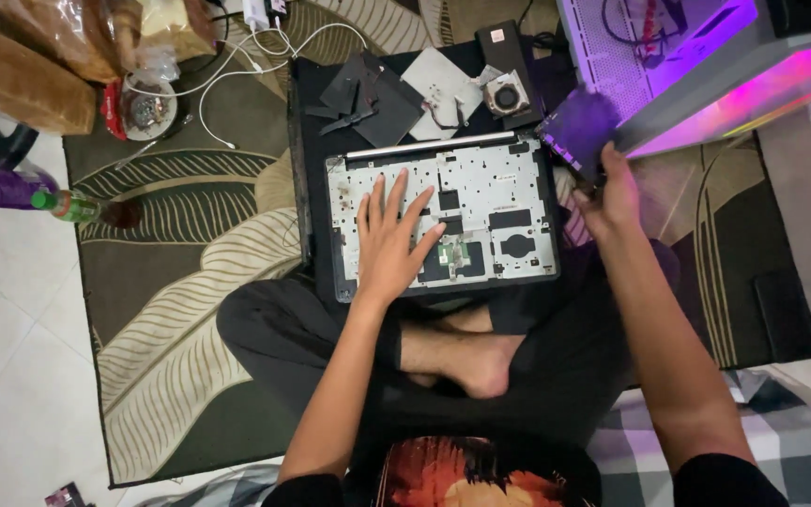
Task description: Removing screws and prying apart the internal chassis of a laptop for repair.
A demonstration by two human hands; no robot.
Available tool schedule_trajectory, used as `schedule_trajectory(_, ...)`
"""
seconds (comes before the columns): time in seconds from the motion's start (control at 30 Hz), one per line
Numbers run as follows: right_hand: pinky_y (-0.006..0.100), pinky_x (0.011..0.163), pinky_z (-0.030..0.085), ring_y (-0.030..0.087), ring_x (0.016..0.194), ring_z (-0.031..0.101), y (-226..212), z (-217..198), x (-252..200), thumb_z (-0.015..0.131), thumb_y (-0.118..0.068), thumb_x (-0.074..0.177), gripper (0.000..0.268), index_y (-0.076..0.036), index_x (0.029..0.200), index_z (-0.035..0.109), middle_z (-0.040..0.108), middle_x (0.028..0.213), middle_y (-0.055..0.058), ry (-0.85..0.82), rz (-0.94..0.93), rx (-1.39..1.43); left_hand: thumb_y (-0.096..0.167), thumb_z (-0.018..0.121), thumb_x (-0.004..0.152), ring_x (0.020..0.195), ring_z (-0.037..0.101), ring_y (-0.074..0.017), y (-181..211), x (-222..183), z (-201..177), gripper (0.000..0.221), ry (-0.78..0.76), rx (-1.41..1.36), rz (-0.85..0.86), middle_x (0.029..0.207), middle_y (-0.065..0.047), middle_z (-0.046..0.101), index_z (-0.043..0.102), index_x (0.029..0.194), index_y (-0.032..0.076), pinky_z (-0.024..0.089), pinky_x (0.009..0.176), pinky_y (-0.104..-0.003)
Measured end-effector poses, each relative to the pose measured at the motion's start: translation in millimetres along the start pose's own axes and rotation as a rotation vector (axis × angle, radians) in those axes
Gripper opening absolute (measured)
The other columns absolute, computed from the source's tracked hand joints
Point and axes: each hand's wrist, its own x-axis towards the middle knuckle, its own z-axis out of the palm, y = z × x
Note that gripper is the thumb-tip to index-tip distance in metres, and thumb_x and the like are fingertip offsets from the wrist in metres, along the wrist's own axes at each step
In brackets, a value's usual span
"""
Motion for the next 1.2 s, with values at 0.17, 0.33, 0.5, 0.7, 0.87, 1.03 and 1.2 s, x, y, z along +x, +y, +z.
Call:
schedule_trajectory(0.17,0.021,0.052,0.038,0.01,0.06,0.046,11.6,1.3,7.6,0.069,-0.042,0.101,0.034,-0.011,0.093,0.057,0.045,0.077,-0.002,-0.093,0.226,0.062,0.048,0.056,0.106,0.157,0.017,-0.0364,1.0,0.6,0.0,0.051,-0.026,-0.003,0.002,0.166,-0.012,0.034,0.053,0.15,0.021,0.001,0.125,-0.056)
schedule_trajectory(0.33,0.031,0.089,0.044,0.024,0.124,0.054,29.1,-1.1,6.6,0.062,-0.073,0.097,0.077,-0.026,0.156,0.045,0.042,0.148,0.014,-0.329,0.219,-0.207,0.047,0.055,0.107,0.158,0.017,-0.033,0.3,1.0,1.4,0.052,-0.042,0.008,0.002,0.166,-0.01,0.037,0.052,0.152,0.02,0.0,0.125,-0.056)
schedule_trajectory(0.5,0.024,0.055,0.036,0.015,0.073,0.048,44.8,-15.4,16.0,0.058,-0.072,0.096,0.062,-0.032,0.143,0.061,0.044,0.095,-0.001,-0.283,0.157,-0.328,0.047,0.055,0.107,0.158,0.018,-0.0326,0.1,1.0,1.1,0.051,-0.03,0.005,0.019,0.165,-0.009,0.038,0.053,0.151,0.021,0.0,0.124,-0.057)
schedule_trajectory(0.7,0.031,0.066,0.059,0.022,0.084,0.061,39.2,-53.1,-1.2,0.053,-0.028,0.1,0.055,-0.036,0.154,0.051,0.048,0.115,0.009,-0.146,-0.031,-0.257,0.051,0.059,0.104,0.157,0.017,-0.0341,0.0,0.5,-0.4,0.054,-0.031,-0.022,0.023,0.165,-0.009,0.038,0.056,0.148,0.021,0.0,0.124,-0.058)
schedule_trajectory(0.87,0.028,0.075,0.063,0.018,0.092,0.07,23.7,-66.3,-36.9,0.057,-0.018,0.114,0.067,-0.033,0.165,0.015,0.051,0.128,0.01,-0.139,-0.306,-0.269,0.054,0.061,0.102,0.157,0.017,-0.0363,-1.0,-0.1,-1.0,0.058,-0.024,-0.025,0.047,0.165,-0.011,0.037,0.056,0.148,0.02,0.0,0.124,-0.059)
schedule_trajectory(1.03,0.041,0.1,0.066,0.025,0.106,0.068,-25.6,-14.2,-101.4,0.054,-0.006,0.132,0.07,-0.044,0.167,0.006,0.045,0.156,0.027,-0.3,-0.712,-0.349,0.051,0.061,0.103,0.157,0.017,-0.0359,-2.5,-0.8,0.8,0.054,-0.015,-0.046,0.04,0.165,-0.01,0.038,0.057,0.148,0.021,0.0,0.124,-0.059)
schedule_trajectory(1.2,0.05,0.091,0.068,0.042,0.101,0.073,-43.6,43.6,-122.1,0.06,0.011,0.122,0.069,-0.038,0.152,0.021,0.064,0.135,0.034,-0.33,-0.923,-0.298,0.053,0.047,0.106,0.159,0.016,-0.0301,-7.8,-1.1,2.1,0.056,-0.016,0.035,0.085,0.168,-0.002,0.031,0.051,0.153,0.024,0.006,0.126,-0.058)
